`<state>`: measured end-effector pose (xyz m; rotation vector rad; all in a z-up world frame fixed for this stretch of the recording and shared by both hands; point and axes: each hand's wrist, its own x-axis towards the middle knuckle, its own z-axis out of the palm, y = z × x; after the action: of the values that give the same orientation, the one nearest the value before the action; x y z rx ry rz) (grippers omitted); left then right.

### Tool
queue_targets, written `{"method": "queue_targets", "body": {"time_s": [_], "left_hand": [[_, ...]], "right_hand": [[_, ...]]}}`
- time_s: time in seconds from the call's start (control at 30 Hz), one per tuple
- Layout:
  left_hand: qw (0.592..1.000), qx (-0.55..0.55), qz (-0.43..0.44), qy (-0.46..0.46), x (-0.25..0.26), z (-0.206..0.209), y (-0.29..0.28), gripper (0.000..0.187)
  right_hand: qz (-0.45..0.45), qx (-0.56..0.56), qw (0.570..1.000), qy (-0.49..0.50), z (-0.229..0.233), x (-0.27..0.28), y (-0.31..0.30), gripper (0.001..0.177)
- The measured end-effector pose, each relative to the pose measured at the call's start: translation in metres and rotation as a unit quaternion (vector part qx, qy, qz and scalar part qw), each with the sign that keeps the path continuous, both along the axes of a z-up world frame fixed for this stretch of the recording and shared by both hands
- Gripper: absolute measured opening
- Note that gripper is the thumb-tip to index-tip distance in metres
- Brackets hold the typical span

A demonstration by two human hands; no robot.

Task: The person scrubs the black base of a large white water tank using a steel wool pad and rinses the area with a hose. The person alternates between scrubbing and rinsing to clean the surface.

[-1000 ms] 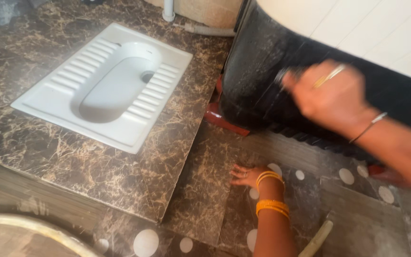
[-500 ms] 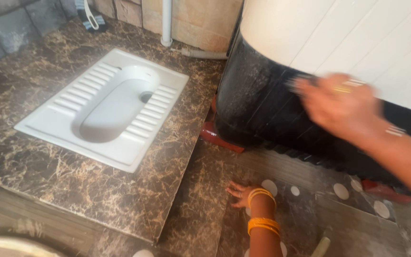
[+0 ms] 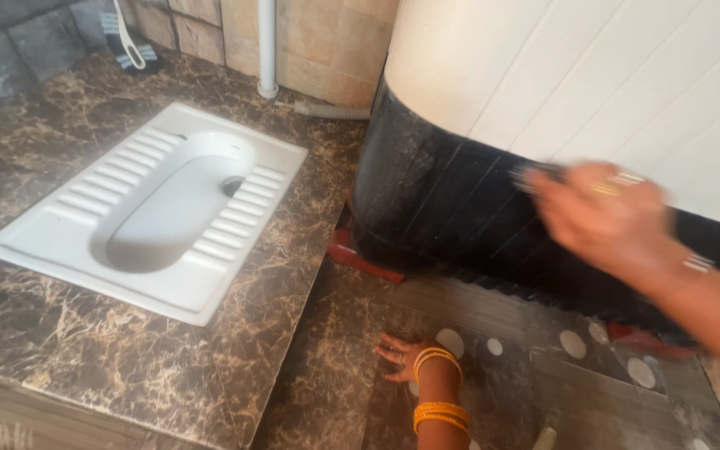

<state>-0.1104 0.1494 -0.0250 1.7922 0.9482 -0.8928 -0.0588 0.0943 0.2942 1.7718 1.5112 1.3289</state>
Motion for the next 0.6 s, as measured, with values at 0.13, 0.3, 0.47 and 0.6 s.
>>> {"method": "queue_targets", "body": {"time_s": [0.13, 0.3, 0.47, 0.6], "left_hand": [[1.0, 0.005, 0.001, 0.01, -0.003, 0.006, 0.001, 0.078], [1.0, -0.012, 0.02, 0.0, -0.005, 0.009, 0.007, 0.081], [0.999, -0.016, 0.026, 0.009, -0.003, -0.002, 0.003, 0.084], [0.999, -0.002, 0.048, -0.001, 0.007, -0.022, -0.006, 0.072]], "right_hand": [[0.049, 0.028, 0.997, 0.061, -0.018, 0.017, 0.042, 0.017], [-0.015, 0.031, 0.997, 0.065, 0.01, -0.006, -0.044, 0.013], [0.005, 0.03, 0.995, 0.099, 0.003, 0.006, -0.019, 0.009], [0.104, 0.039, 0.991, 0.076, -0.017, 0.011, 0.06, 0.013]]}}
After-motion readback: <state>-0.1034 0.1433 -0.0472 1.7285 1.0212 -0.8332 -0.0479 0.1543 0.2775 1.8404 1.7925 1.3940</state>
